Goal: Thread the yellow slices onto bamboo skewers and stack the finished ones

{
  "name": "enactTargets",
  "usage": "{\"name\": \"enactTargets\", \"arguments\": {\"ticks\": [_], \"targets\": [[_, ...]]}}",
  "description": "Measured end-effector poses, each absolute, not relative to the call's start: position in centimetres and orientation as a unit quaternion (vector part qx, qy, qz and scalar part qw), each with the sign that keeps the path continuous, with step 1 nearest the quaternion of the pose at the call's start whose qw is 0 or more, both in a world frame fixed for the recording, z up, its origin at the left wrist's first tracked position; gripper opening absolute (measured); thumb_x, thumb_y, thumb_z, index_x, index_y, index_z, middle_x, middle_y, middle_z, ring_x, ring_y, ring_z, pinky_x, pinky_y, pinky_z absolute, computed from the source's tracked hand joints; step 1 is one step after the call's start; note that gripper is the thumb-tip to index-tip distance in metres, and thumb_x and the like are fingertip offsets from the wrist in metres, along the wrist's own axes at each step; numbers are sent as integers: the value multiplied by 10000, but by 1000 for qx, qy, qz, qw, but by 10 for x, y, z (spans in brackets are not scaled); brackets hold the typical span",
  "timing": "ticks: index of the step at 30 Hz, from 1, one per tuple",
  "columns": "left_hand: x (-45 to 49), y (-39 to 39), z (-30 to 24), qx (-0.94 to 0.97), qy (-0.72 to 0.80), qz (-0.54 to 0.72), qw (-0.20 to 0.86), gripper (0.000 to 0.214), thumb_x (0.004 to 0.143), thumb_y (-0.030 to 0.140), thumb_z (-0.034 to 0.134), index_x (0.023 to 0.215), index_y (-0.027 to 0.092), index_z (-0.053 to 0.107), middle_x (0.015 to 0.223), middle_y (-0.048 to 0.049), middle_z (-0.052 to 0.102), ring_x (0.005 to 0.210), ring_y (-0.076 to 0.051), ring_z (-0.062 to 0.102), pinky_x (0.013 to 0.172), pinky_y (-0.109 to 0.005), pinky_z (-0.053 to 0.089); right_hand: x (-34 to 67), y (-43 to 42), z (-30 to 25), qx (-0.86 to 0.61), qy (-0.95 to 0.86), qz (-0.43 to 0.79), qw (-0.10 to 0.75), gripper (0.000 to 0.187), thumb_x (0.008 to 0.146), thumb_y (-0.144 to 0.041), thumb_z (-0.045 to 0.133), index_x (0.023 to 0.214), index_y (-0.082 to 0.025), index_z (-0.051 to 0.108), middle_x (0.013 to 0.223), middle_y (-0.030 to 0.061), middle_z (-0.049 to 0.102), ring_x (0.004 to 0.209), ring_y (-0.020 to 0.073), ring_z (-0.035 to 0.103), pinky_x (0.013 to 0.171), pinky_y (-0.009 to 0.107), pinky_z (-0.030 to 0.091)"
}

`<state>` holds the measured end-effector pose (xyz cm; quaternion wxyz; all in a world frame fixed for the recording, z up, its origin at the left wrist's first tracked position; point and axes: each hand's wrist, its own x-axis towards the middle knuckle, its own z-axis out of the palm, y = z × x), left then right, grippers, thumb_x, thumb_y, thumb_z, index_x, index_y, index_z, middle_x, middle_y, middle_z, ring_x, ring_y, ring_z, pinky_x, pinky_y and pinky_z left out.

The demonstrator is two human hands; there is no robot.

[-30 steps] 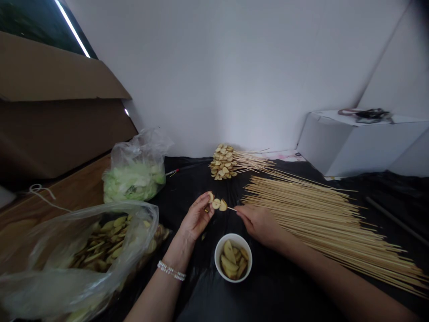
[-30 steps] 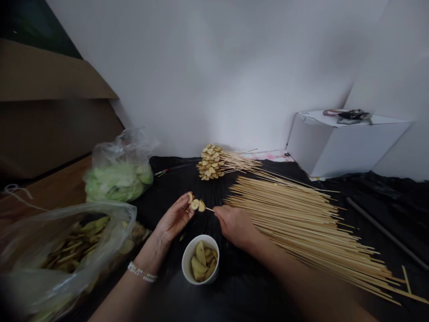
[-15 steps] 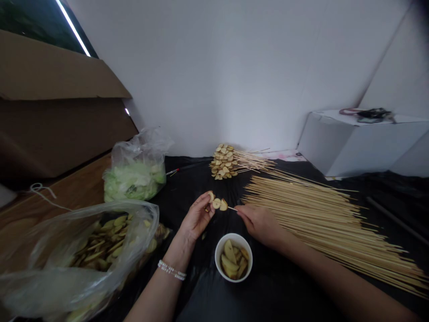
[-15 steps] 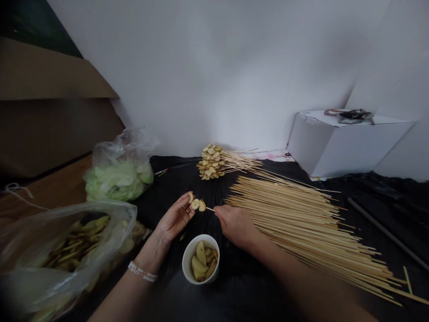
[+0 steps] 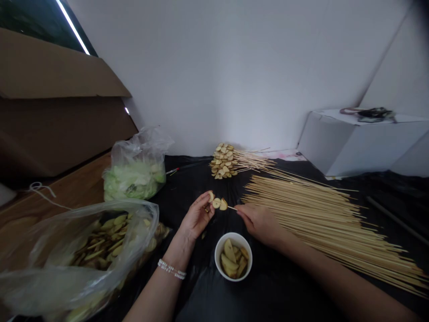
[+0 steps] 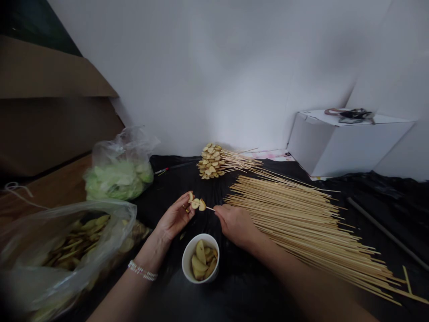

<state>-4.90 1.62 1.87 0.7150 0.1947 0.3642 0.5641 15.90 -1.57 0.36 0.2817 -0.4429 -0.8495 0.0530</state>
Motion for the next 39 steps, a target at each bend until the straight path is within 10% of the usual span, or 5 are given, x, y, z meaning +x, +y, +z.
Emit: {"name": "enactTargets", "arguments": {"ticks": [39], "targets": [[-47,15,17,227,354,562,713,149,776,70,635,904,132,680,812,-41,658,650,-79,615,576,-157,516,160,-15,3,-453,-835,56,306,286,948,-239,369,1031,-202,640,977,66,694,911,174,632,814,271,460]]}}
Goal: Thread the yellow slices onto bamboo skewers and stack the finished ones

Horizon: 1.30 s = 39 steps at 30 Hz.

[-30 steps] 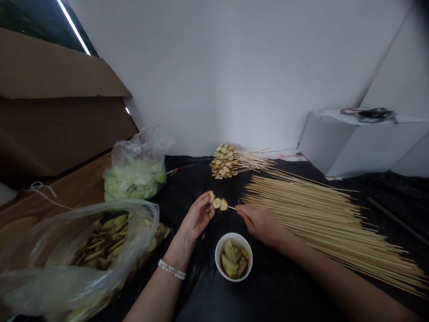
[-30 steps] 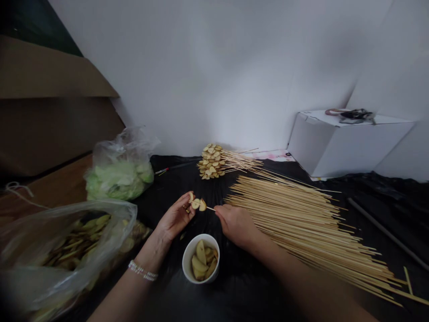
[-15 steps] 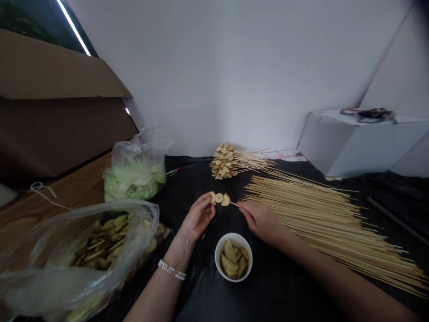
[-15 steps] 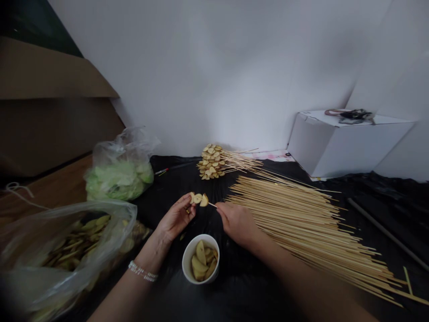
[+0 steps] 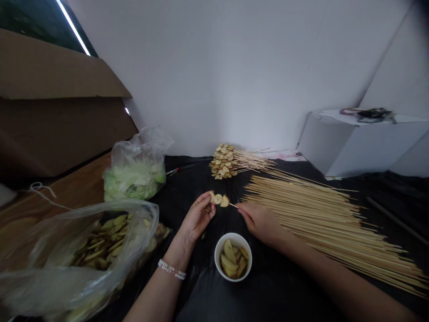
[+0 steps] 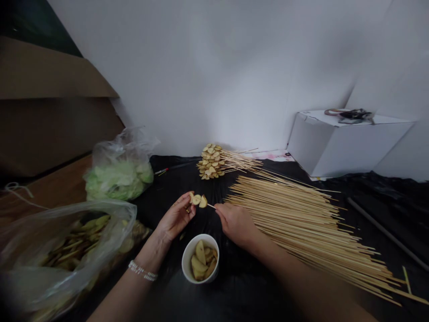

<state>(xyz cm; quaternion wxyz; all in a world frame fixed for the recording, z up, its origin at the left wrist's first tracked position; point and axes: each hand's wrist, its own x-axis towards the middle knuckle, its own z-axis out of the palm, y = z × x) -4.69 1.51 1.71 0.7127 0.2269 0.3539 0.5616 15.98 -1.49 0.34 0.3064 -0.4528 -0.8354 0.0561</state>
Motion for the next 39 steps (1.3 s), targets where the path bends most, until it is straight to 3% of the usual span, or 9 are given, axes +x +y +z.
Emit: {"name": "enactTargets", "arguments": {"ticks": [13,39], "targets": [[-41,14,9,254,365,533,720,177,810,80,594,966,124,665,841,-70,658,714,-108,630,594,-170,518,156,-19,3,-460,-843,60,272,291,948,-239,366,1041,-212,640,892,54,695,807,157,626,716,241,435],[-39,12,13,255,377,516,725,154,792,97,611,925,135,680,857,-73,676,684,-95,626,567,-156,508,158,-15,1,-460,-844,43,273,285,944,-246,376,1010,-203,649,902,60,696,811,162,630,723,250,430]]}}
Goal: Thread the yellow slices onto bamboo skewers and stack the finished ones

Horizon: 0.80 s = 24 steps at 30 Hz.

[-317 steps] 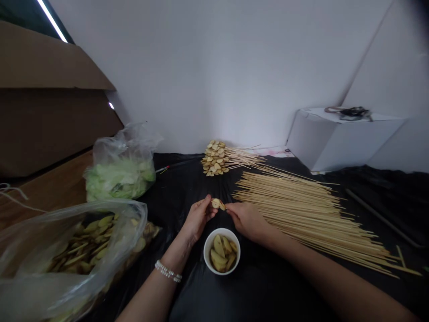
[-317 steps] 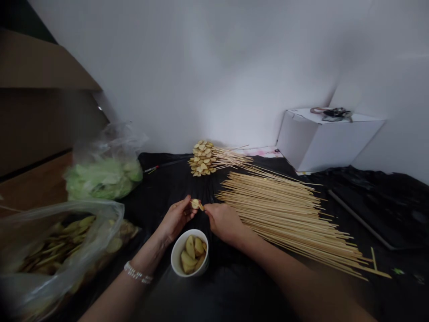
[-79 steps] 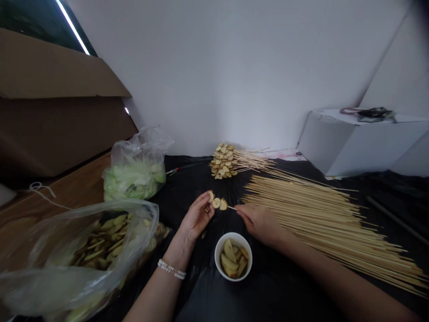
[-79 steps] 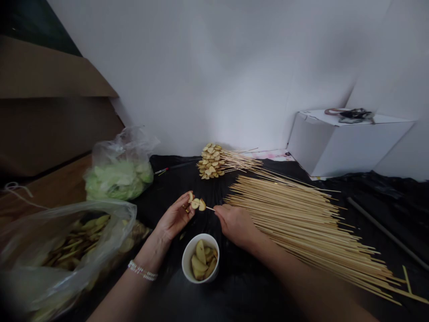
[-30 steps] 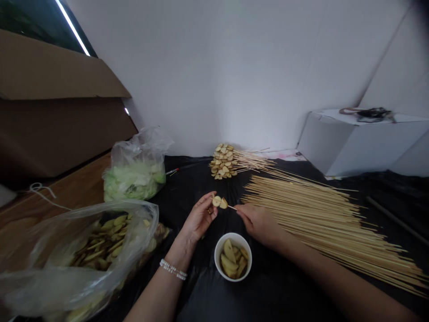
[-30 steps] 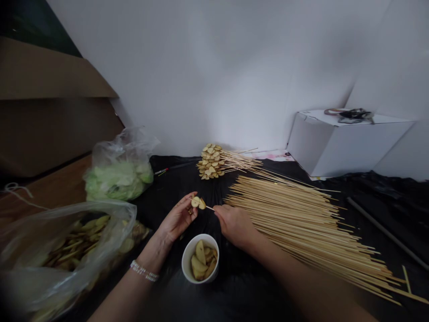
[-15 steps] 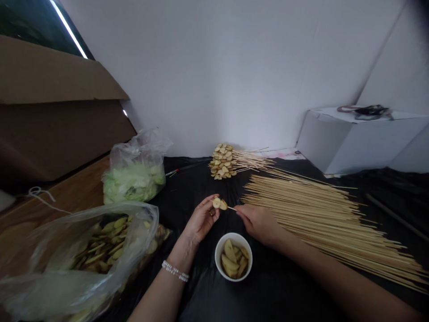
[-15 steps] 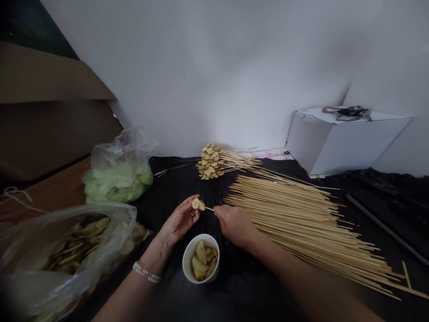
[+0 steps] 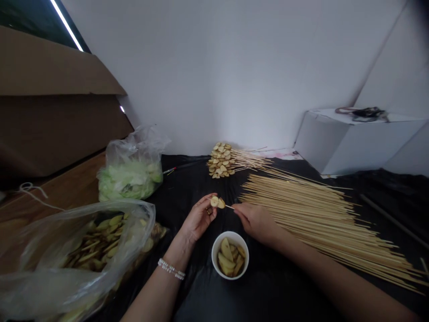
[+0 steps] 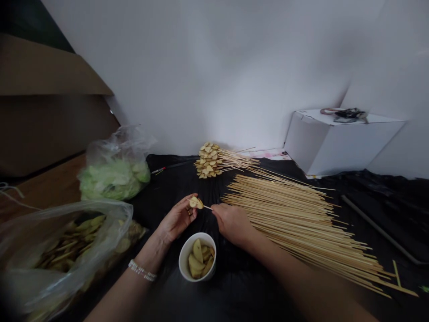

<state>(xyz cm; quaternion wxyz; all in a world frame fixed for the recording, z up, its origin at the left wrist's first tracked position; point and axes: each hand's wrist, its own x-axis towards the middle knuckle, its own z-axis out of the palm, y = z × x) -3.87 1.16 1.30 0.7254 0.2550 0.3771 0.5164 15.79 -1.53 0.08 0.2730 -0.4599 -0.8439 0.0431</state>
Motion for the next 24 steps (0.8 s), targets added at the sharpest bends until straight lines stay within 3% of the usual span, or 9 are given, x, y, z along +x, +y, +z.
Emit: {"name": "enactTargets", "arguments": {"ticks": [24], "targets": [[-40,15,13,259,384,504,729,185,792,70,590,942,128,682,848,-66,679,653,-90,625,563,-163,516,160,-14,5,-457,-851,49,255,267,952,-242,379,1030,-209,632,896,56,688,819,151,616,734,239,420]]}}
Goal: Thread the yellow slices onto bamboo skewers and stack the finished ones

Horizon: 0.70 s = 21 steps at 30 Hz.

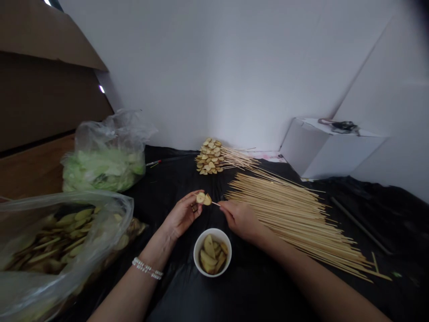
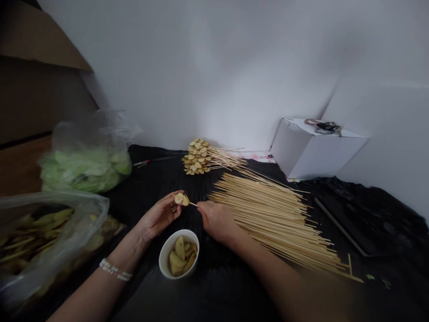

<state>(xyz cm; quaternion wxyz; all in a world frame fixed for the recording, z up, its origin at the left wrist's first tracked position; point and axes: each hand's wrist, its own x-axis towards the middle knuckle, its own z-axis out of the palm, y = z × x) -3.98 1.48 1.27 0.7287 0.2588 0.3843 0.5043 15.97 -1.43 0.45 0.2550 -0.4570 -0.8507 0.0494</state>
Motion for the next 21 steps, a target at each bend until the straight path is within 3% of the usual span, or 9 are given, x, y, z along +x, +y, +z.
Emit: {"name": "enactTargets", "arguments": {"ticks": [21], "targets": [[-40,16,11,251,367,518,731,170,783,43,599,917,104,682,852,-84,679,692,-109,637,587,-172,529,159,-15,4,-445,-849,60,281,274,957,-241,362,1026,-200,624,954,55,685,874,151,612,770,245,434]]}}
